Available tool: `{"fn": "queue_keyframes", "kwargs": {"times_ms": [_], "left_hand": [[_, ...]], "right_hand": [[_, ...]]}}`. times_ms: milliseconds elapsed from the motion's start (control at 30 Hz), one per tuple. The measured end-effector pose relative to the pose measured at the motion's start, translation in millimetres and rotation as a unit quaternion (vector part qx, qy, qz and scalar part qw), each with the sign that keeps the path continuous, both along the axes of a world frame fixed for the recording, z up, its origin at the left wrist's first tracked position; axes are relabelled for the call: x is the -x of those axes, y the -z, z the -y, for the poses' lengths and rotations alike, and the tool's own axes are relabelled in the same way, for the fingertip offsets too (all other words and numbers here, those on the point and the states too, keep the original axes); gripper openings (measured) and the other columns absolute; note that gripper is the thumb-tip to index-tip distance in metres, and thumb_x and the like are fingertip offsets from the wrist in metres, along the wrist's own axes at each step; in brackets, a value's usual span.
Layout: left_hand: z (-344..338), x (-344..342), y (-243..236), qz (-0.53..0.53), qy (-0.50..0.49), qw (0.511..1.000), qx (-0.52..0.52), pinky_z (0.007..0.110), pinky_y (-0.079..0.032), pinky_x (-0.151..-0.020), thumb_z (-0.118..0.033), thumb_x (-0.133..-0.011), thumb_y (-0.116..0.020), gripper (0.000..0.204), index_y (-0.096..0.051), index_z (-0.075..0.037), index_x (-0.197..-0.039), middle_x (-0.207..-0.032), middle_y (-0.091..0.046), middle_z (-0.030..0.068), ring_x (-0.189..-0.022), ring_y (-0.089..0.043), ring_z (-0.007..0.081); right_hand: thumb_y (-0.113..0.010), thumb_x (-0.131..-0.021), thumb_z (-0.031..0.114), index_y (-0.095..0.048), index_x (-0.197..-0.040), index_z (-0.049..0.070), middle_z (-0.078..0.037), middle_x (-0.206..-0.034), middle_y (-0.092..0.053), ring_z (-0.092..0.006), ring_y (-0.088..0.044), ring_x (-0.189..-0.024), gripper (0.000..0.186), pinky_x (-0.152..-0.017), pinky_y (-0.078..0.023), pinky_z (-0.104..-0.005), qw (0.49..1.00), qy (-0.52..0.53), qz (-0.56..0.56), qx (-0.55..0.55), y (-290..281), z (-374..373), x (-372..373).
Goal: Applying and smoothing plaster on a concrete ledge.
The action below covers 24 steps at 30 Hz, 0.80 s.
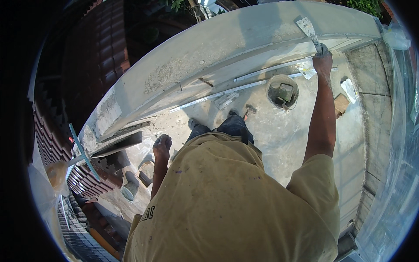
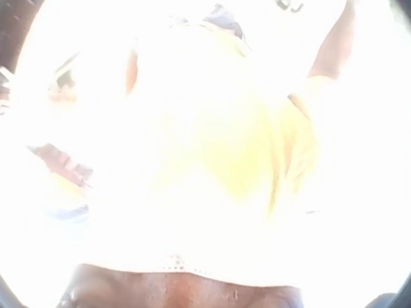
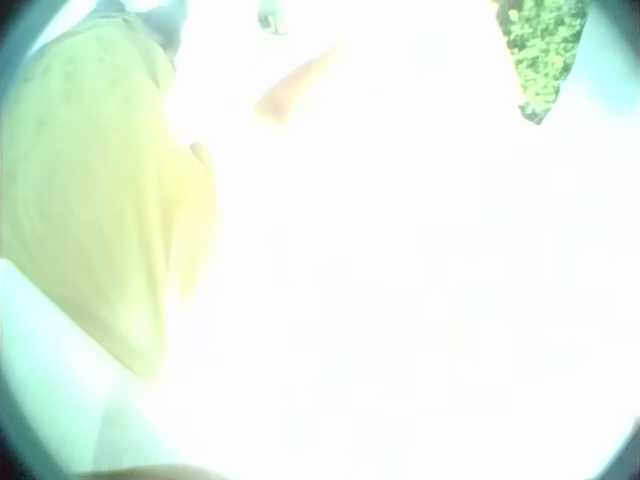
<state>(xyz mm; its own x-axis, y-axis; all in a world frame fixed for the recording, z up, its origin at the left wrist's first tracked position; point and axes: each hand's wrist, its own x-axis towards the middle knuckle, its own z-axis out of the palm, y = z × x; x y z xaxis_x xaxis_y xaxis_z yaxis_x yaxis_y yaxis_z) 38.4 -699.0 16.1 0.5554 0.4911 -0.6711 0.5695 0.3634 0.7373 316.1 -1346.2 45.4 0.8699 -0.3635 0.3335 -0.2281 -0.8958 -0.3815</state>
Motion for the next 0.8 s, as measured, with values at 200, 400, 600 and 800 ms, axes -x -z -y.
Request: {"fn": "queue_keyframes", "kwargs": {"times_ms": [200, 400, 600, 800], "left_hand": [[-10, 15, 8, 0.012, -0.079, 0.995, 0.055, 0.028, -0.052, -0.074, -0.011, -0.083, -0.063, 0.02, -0.058, 0.001, -0.098, -0.087, -0.062, 0.0089, -0.081, -0.062, 0.0179], [-24, 53, -3, 0.056, -0.18, 0.977, 0.104, 0.027, -0.051, -0.08, -0.009, -0.085, -0.061, 0.018, -0.055, 0.0, -0.1, -0.089, -0.06, 0.0067, -0.083, -0.06, 0.0165], [-54, 123, 15, 0.055, -0.281, 0.948, 0.142, 0.026, -0.052, -0.069, -0.007, -0.086, -0.06, 0.009, -0.058, -0.001, -0.093, -0.082, -0.06, 0.0058, -0.073, -0.059, 0.0137], [-118, 218, 27, 0.054, -0.388, 0.913, 0.114, 0.026, -0.052, -0.06, -0.017, -0.086, -0.065, 0.016, -0.059, -0.002, -0.086, -0.075, -0.06, 0.0043, -0.064, -0.058, 0.0125]], "right_hand": [[-0.05, -0.084, -0.007, -0.048, -0.113, 0.004, -0.001, -0.076, -0.048, -0.0081, -0.041, -0.062, 0.032, -0.052, -0.034, -0.0232, 0.729, -0.06, -0.005, -0.682, -16, -87, 36], [-0.055, -0.074, 0.0, -0.046, -0.106, 0.002, -0.003, -0.077, -0.046, -0.0104, -0.041, -0.061, 0.033, -0.055, -0.035, -0.0239, 0.62, -0.22, -0.27, -0.703, -44, -260, 113], [-0.054, -0.074, 0.003, -0.049, -0.111, -0.002, 0.0, -0.071, -0.046, -0.0081, -0.039, -0.054, 0.038, -0.048, -0.032, -0.0222, 0.631, -0.337, -0.446, -0.539, -7, -379, 178], [-0.062, -0.076, 0.003, -0.04, -0.128, -0.005, 0.0, -0.075, -0.049, -0.006, -0.04, -0.056, 0.057, -0.047, -0.032, -0.0213, 0.624, -0.374, -0.553, -0.406, -1, -466, 207]]}}
